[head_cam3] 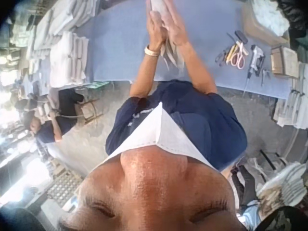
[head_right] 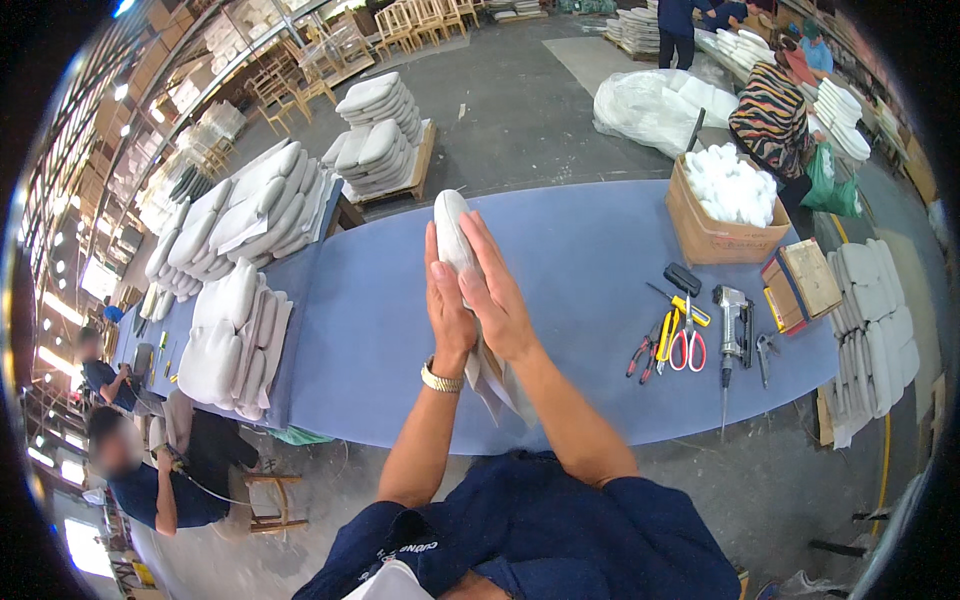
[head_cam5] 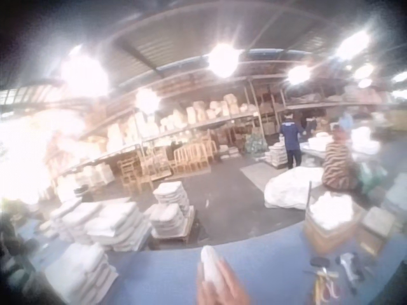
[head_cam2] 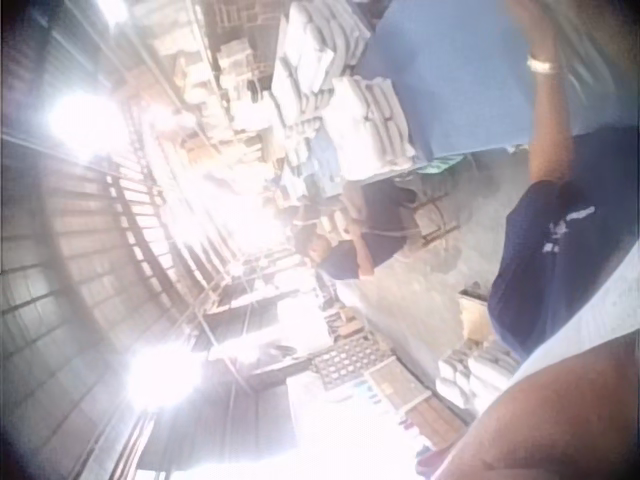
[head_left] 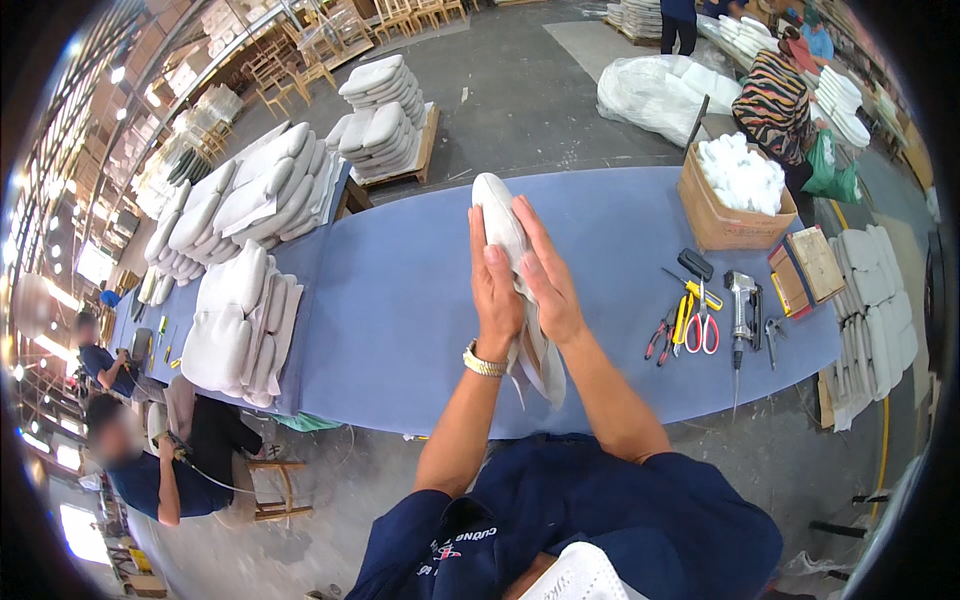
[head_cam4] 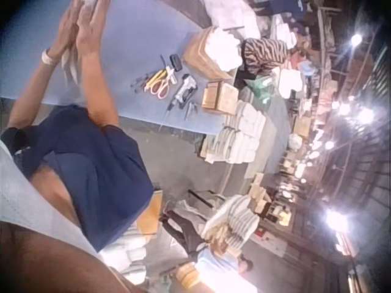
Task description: The person assembles cushion covers by inserting foam inserts, aligning edges, and securing them with a staple gun. They trim excess fabric with scissors and stack the finished cushions on a nearby table.
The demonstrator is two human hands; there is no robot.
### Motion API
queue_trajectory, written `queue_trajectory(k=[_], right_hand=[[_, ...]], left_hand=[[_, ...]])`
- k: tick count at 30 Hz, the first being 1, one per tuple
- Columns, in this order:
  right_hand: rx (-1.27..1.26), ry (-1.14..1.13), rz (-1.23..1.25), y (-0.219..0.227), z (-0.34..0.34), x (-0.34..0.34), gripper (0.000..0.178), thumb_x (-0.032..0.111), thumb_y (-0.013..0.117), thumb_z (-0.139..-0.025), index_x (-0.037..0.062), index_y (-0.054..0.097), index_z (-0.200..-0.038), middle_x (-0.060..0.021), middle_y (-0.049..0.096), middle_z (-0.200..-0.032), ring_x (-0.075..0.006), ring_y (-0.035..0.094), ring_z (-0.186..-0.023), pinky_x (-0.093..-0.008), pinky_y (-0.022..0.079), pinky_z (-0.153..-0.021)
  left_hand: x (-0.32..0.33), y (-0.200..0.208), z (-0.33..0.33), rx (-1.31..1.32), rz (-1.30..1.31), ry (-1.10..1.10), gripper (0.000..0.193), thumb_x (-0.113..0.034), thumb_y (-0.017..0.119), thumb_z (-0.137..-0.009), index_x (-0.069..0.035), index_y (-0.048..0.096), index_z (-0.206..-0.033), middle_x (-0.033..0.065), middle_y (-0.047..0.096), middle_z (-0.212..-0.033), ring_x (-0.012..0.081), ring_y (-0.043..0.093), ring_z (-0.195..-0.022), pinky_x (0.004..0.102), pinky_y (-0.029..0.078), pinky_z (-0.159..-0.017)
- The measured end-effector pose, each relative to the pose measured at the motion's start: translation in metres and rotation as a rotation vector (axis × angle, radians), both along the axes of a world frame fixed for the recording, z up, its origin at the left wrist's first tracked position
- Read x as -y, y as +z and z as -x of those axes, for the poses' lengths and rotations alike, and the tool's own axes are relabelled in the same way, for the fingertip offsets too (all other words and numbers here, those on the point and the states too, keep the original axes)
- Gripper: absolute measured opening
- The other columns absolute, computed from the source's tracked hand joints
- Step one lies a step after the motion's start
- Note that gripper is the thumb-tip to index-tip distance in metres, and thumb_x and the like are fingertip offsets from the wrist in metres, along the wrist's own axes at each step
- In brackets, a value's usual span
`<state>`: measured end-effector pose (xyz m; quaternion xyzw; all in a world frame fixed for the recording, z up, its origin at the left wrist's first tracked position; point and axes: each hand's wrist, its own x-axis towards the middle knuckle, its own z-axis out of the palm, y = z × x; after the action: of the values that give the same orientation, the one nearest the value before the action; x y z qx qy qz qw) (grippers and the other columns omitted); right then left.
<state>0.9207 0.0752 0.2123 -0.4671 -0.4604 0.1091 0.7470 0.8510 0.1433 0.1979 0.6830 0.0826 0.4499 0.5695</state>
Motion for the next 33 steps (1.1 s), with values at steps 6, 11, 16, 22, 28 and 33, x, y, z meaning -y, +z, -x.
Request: queue_trajectory(k=[6,11,16,22,28,33], right_hand=[[0.216,-0.089,0.11,-0.033,0.006,0.033,0.084,0.016,0.069,-0.089,-0.0003,0.027,-0.16,-0.0233,0.024,-0.167,-0.0356,0.024,-0.155,-0.0459,0.024,-0.124],[0.012,-0.191,0.103,-0.046,-0.019,0.027,0.065,0.0,0.064,-0.088,0.0037,0.047,-0.151,-0.0196,0.057,-0.144,-0.0315,0.058,-0.131,-0.039,0.05,-0.103],[0.211,-0.546,0.163,-0.043,-0.037,0.004,0.022,0.013,0.059,-0.098,0.0001,0.065,-0.115,-0.0192,0.068,-0.103,-0.0354,0.069,-0.089,-0.0408,0.053,-0.076],[0.388,-0.665,0.352,-0.007,-0.037,-0.047,0.041,0.031,0.051,-0.106,-0.0015,0.065,-0.086,-0.0233,0.064,-0.083,-0.0457,0.062,-0.075,-0.0494,0.047,-0.065],[0.432,-0.697,0.638,0.004,-0.058,-0.096,0.053,0.038,0.046,-0.107,-0.0025,0.067,-0.082,-0.0274,0.064,-0.074,-0.0497,0.062,-0.072,-0.0544,0.047,-0.066],[0.49,-0.622,1.029,-0.102,-0.103,-0.116,0.061,0.044,0.045,-0.105,-0.0053,0.069,-0.08,-0.0323,0.066,-0.081,-0.052,0.065,-0.08,-0.0587,0.048,-0.073]], left_hand=[[-0.01,-0.014,-0.001,0.009,0.059,-0.078,0.07,-0.045,0.033,-0.11,0.0,0.019,-0.162,0.0213,0.028,-0.165,0.0303,0.032,-0.151,0.0414,0.029,-0.122],[0.011,-0.081,0.034,-0.235,-0.255,0.027,0.071,-0.038,0.043,-0.109,-0.002,0.017,-0.163,0.0216,0.026,-0.166,0.0295,0.031,-0.152,0.0421,0.028,-0.122],[0.019,-0.093,0.048,-0.376,-0.311,0.139,0.064,-0.029,0.052,-0.106,-0.003,0.029,-0.16,0.0254,0.039,-0.159,0.0335,0.045,-0.143,0.0419,0.041,-0.113],[-0.058,-0.077,0.054,-0.366,-0.175,0.251,0.037,-0.027,0.049,-0.108,-0.003,0.067,-0.13,0.02,0.068,-0.082,0.0273,0.067,-0.067,0.0386,0.052,-0.063],[-0.122,-0.044,0.052,-0.625,-0.141,0.198,0.047,-0.036,0.047,-0.109,0.001,0.073,-0.098,0.0209,0.062,-0.066,0.0361,0.06,-0.057,0.0435,0.047,-0.058],[-0.158,-0.128,0.013,-0.891,0.032,0.053,0.06,-0.047,0.045,-0.107,0.004,0.071,-0.09,0.0299,0.069,-0.083,0.0498,0.066,-0.083,0.0547,0.049,-0.078]])
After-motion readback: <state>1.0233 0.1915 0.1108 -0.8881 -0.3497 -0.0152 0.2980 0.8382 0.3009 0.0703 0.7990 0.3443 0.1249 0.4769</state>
